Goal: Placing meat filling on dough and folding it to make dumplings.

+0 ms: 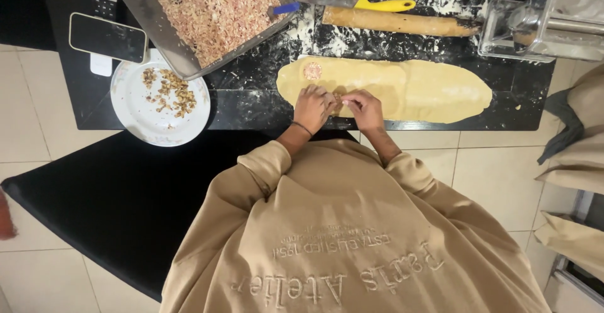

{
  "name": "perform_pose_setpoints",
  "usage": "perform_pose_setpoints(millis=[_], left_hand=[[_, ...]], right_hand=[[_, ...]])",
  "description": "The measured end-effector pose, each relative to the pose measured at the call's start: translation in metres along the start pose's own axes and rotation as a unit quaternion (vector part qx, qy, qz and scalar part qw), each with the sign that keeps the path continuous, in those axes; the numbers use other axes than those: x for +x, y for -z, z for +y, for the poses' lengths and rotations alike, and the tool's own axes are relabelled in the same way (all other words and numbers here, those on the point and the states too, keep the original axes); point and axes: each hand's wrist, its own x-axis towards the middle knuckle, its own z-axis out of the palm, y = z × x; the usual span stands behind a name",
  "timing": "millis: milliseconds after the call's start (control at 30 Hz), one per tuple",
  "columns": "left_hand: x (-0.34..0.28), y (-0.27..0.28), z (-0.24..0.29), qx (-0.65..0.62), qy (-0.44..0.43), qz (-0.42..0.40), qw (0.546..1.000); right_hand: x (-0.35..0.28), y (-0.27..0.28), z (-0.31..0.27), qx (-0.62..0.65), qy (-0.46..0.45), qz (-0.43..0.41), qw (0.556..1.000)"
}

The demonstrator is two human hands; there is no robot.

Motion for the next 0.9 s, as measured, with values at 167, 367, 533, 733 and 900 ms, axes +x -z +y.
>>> perform_pose_setpoints(millis=[167,367,533,733,900], left_hand=[[-0.005,-0.01,-0.003,-0.067,0.042,0.05,0.996],[0.0,0.007,0.008,-0.112,0.098,0.071,0.986],[0.004,0.006,0.009,-0.031,0.074,0.038,0.996],[0.005,-0.001,0.01,0.059,0.058,0.046,0.996],[0.013,0.0,0.018,0.11,0.088,0.051,0.989]], right_hand=[[0.005,-0.009,-0.007,-0.032,0.011,0.0,0.999],[0.009,-0.015,-0.01,-0.066,0.021,0.014,0.998],[0.015,-0.023,-0.008,-0.137,0.007,0.055,0.989],[0.018,-0.025,-0.017,-0.168,-0.023,0.08,0.982],[0.013,-0.013,-0.004,-0.093,0.04,0.049,0.994]])
